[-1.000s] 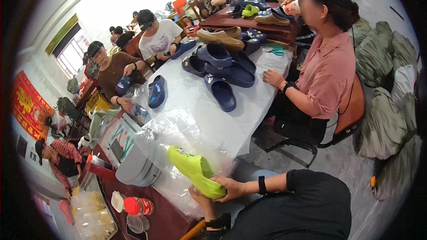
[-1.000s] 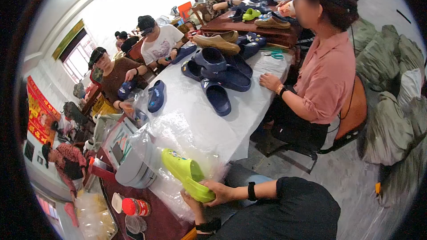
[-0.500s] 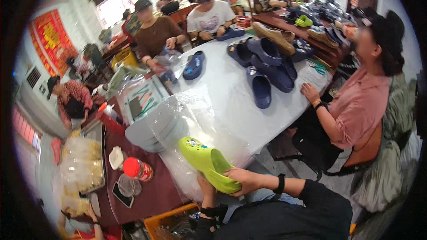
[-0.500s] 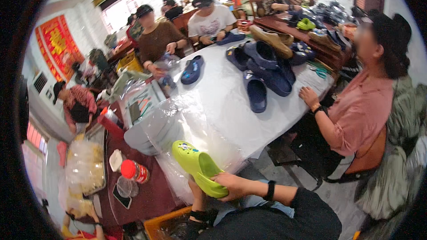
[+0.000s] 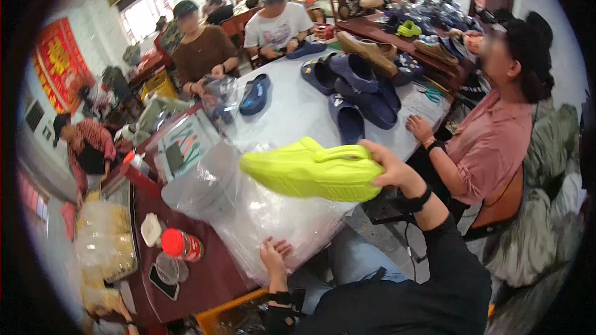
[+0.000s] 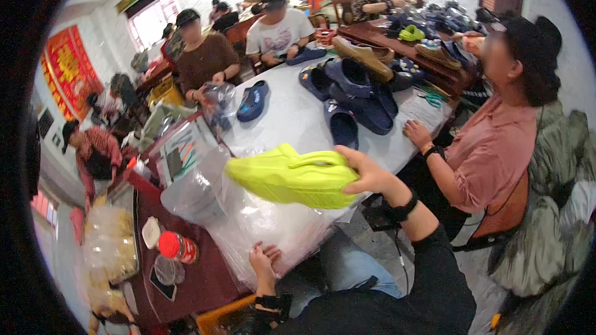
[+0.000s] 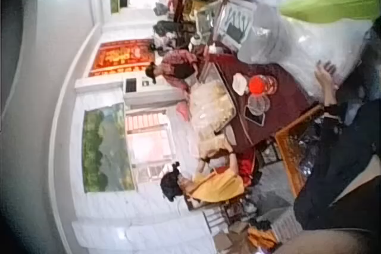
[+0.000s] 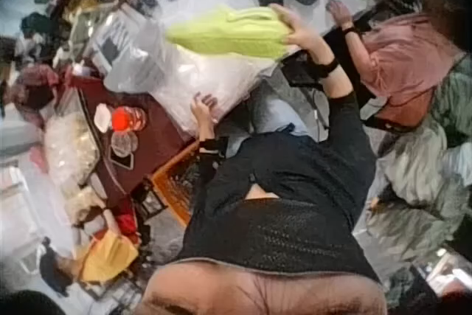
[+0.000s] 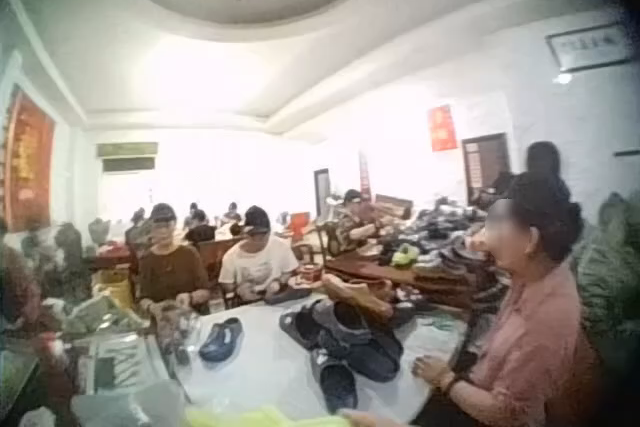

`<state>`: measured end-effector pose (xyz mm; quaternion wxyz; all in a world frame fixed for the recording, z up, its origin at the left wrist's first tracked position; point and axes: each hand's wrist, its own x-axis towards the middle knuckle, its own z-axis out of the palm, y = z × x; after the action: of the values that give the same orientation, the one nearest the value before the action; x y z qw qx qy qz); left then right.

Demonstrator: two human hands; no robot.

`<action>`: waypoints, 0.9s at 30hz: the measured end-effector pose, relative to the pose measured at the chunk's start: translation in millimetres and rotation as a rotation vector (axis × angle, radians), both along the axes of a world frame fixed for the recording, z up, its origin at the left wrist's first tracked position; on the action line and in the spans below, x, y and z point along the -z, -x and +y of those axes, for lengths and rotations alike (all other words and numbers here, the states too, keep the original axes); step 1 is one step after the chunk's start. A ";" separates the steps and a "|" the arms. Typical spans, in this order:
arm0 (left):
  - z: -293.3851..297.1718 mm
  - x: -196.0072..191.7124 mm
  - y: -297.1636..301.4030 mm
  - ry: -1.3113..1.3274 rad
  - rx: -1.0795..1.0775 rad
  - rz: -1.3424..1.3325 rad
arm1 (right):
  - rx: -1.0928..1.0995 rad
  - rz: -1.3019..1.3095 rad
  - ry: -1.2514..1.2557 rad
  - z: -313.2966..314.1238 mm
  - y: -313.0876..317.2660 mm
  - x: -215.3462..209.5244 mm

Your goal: The recorder places several shoes into clear plastic bags and sets them aside in an orange crate.

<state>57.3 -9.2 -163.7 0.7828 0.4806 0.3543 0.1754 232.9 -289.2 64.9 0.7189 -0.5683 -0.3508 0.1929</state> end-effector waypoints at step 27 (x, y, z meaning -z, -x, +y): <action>0.1 -5.5 10.6 -0.102 0.056 0.067 | 1.435 -0.837 0.782 33.8 -225.4 96.0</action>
<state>46.7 -9.1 -158.2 0.7497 0.5352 0.3571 0.1549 458.3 -255.3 -31.1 0.2370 -0.8761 -0.0551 -0.4162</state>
